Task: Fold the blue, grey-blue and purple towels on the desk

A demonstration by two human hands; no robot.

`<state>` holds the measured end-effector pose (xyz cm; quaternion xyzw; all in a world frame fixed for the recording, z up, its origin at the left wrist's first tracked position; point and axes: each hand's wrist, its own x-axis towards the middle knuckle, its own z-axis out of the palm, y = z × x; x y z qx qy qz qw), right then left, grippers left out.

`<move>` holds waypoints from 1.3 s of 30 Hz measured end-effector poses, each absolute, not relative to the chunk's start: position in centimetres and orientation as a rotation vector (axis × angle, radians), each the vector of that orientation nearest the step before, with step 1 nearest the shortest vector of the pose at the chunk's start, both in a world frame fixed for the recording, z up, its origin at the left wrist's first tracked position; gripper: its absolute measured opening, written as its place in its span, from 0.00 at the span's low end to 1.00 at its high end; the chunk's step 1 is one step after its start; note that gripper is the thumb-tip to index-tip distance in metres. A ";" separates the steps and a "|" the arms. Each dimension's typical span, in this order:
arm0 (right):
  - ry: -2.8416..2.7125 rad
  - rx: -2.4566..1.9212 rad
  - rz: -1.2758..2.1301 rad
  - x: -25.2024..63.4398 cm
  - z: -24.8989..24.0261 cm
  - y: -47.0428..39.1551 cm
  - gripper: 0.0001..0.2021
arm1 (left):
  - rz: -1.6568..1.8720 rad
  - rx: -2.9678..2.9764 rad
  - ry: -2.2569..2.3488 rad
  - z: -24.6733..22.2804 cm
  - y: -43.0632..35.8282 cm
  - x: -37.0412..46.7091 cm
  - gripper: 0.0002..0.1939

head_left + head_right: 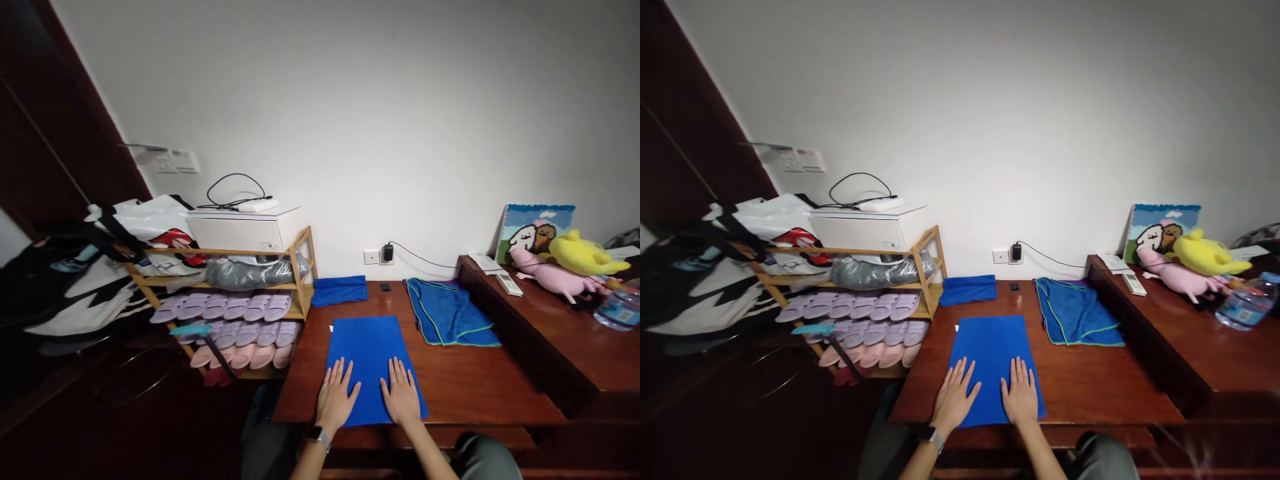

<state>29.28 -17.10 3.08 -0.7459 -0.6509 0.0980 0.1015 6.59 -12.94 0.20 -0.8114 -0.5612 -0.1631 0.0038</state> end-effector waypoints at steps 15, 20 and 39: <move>-1.908 -2.154 0.216 29.4 4.0 -16.6 0.37 | -0.592 -2.450 -1.759 0.4 -12.6 8.0 0.31; -1.991 -2.109 0.317 27.3 4.0 -15.3 0.35 | -0.532 -2.591 -1.666 -0.1 -12.2 10.9 0.31; -1.923 -2.188 0.275 31.5 3.7 -15.7 0.36 | -0.602 -2.419 -1.796 -1.7 -12.9 7.3 0.37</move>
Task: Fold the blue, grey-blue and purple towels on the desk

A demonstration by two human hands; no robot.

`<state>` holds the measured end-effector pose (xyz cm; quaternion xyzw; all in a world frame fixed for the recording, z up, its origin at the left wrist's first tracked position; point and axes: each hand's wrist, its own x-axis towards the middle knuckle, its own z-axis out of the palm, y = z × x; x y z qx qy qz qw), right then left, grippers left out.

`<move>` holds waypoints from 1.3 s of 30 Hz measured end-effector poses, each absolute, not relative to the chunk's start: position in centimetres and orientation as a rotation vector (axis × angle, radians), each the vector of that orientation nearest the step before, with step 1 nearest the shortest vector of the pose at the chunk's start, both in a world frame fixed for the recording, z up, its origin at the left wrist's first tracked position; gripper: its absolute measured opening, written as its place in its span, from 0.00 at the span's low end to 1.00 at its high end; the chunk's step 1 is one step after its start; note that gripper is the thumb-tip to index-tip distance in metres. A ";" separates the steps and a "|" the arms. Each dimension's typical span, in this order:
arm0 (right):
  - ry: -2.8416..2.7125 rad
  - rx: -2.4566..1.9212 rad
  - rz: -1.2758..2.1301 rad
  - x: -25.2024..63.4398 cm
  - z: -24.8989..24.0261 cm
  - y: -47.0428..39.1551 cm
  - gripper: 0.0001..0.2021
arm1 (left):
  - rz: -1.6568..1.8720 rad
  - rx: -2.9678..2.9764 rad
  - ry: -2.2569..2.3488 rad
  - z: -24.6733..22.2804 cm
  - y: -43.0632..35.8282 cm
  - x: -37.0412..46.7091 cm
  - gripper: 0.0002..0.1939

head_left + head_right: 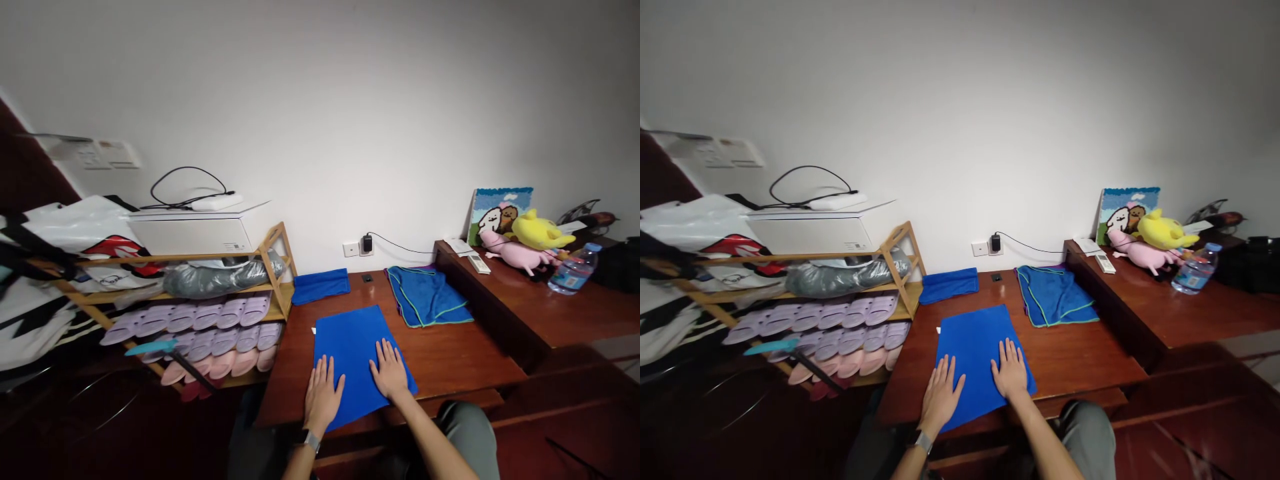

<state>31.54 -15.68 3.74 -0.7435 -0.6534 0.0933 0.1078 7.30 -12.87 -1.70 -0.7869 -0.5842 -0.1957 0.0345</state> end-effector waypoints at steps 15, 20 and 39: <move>-2.073 -1.927 0.240 32.0 4.1 -14.3 0.31 | -0.651 -2.427 -1.777 0.3 -17.5 9.0 0.29; -2.090 -1.915 0.308 30.6 2.5 -15.7 0.32 | -0.594 -2.573 -1.629 1.4 -15.2 10.9 0.28; -1.838 -2.330 0.229 35.9 3.8 -11.8 0.35 | -0.634 -2.424 -1.609 0.2 -17.2 4.5 0.27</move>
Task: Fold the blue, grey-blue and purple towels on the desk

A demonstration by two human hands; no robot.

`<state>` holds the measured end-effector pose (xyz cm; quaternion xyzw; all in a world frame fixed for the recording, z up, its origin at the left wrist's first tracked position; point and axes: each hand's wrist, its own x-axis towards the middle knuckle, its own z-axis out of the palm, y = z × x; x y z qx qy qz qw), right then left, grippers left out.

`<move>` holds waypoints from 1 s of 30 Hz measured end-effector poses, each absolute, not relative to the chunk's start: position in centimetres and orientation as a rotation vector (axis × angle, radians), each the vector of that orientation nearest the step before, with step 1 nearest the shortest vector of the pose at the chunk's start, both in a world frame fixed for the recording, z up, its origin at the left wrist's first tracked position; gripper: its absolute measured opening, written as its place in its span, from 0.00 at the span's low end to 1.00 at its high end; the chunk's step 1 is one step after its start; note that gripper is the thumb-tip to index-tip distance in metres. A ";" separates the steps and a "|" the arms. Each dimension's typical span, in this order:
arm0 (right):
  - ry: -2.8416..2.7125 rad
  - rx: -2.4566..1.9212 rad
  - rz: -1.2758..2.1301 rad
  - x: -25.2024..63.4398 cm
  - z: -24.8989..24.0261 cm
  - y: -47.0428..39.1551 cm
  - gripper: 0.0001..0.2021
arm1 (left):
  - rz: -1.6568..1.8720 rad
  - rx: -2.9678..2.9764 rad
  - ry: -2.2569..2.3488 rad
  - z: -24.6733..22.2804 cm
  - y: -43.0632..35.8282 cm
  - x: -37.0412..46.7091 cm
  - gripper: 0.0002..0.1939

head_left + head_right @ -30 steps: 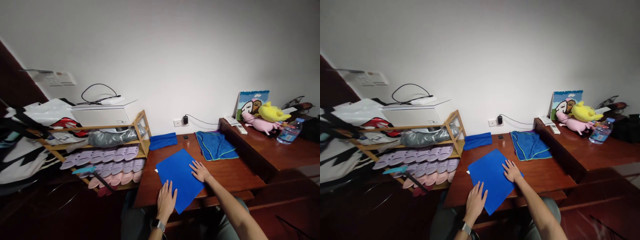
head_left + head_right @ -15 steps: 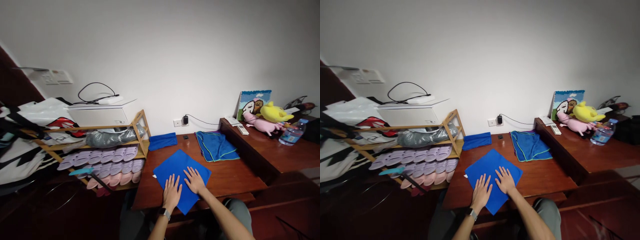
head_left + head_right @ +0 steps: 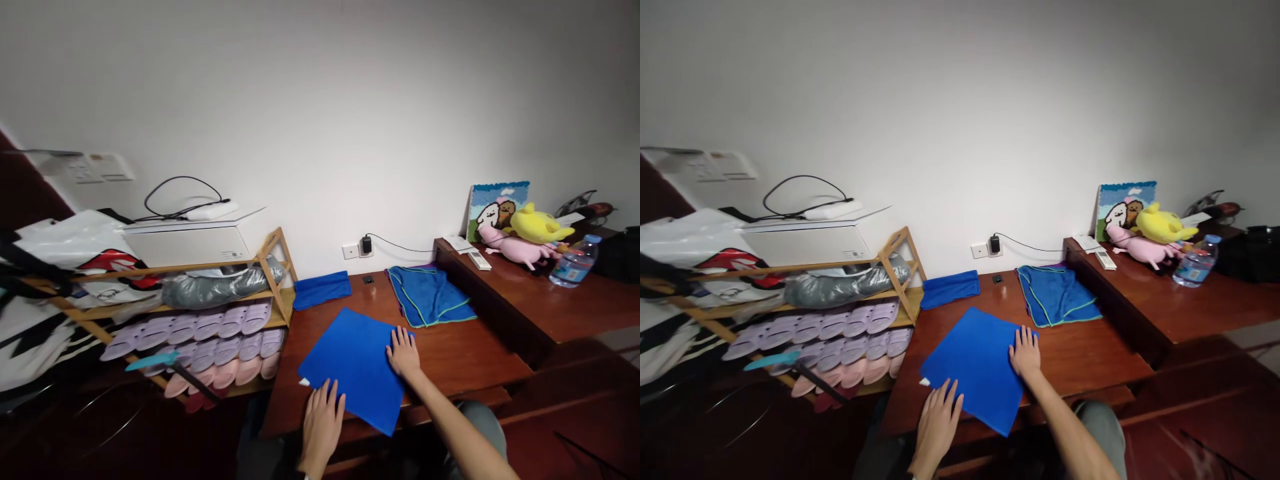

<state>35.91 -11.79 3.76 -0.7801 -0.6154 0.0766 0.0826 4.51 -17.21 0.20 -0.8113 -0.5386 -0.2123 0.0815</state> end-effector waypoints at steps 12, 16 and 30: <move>-2.070 -2.114 0.332 36.6 4.3 -12.9 0.37 | -0.408 -2.663 -1.682 4.1 -8.8 8.0 0.29; -1.963 -2.256 0.287 36.7 4.8 -10.9 0.36 | -0.474 -2.496 -1.785 1.6 -9.3 7.1 0.30; -1.915 -2.241 0.290 33.9 3.2 -7.9 0.35 | -0.400 -2.544 -1.879 2.2 -0.5 9.0 0.32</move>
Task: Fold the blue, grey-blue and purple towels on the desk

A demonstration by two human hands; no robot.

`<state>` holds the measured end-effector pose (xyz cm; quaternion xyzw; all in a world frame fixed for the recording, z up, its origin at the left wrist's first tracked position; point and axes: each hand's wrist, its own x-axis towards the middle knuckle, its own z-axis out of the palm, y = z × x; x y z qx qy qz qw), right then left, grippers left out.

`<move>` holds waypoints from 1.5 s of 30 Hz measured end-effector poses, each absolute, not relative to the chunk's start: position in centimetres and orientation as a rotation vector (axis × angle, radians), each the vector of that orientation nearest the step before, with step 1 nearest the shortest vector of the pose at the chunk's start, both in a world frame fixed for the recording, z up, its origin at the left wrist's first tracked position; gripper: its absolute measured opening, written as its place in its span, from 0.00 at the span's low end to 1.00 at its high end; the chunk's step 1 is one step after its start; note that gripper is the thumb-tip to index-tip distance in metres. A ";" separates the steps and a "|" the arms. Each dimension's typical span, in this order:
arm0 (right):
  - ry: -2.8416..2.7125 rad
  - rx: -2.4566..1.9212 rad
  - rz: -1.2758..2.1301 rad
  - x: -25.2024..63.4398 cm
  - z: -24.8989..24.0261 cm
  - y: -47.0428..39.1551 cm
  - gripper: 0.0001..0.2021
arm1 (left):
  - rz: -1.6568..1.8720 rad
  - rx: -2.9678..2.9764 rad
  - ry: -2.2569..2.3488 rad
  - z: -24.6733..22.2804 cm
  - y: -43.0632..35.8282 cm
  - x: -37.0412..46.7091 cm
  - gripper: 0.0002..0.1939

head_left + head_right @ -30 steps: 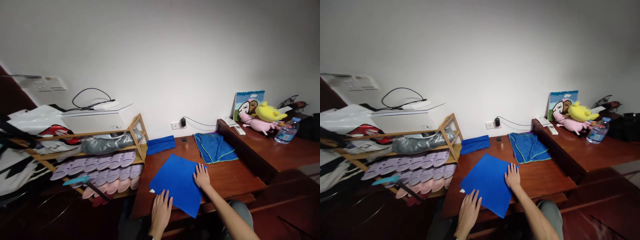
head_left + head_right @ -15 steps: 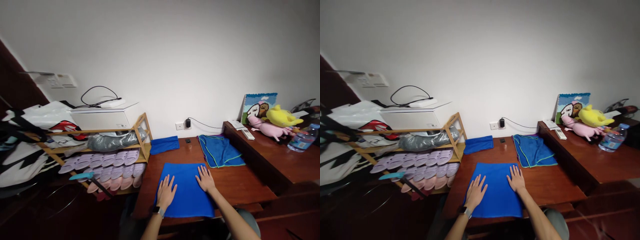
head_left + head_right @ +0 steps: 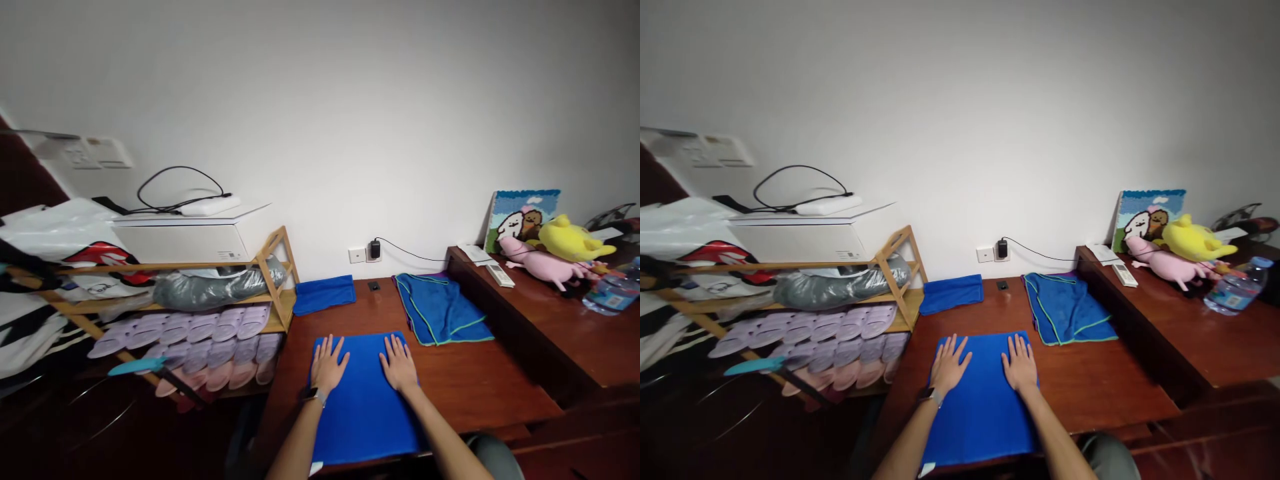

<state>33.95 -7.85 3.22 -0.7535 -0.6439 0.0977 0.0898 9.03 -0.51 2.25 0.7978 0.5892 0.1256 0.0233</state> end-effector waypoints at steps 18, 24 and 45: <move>-1.844 -2.254 0.295 34.4 3.2 -5.0 0.37 | 0.434 2.411 1.910 1.9 0.4 7.6 0.34; -1.877 -2.274 0.378 37.3 5.8 -4.9 0.36 | 0.272 2.335 1.948 4.5 1.1 8.3 0.34; -1.818 -2.243 0.343 37.8 3.1 -16.8 0.35 | 0.490 2.410 1.902 0.3 -10.2 1.5 0.36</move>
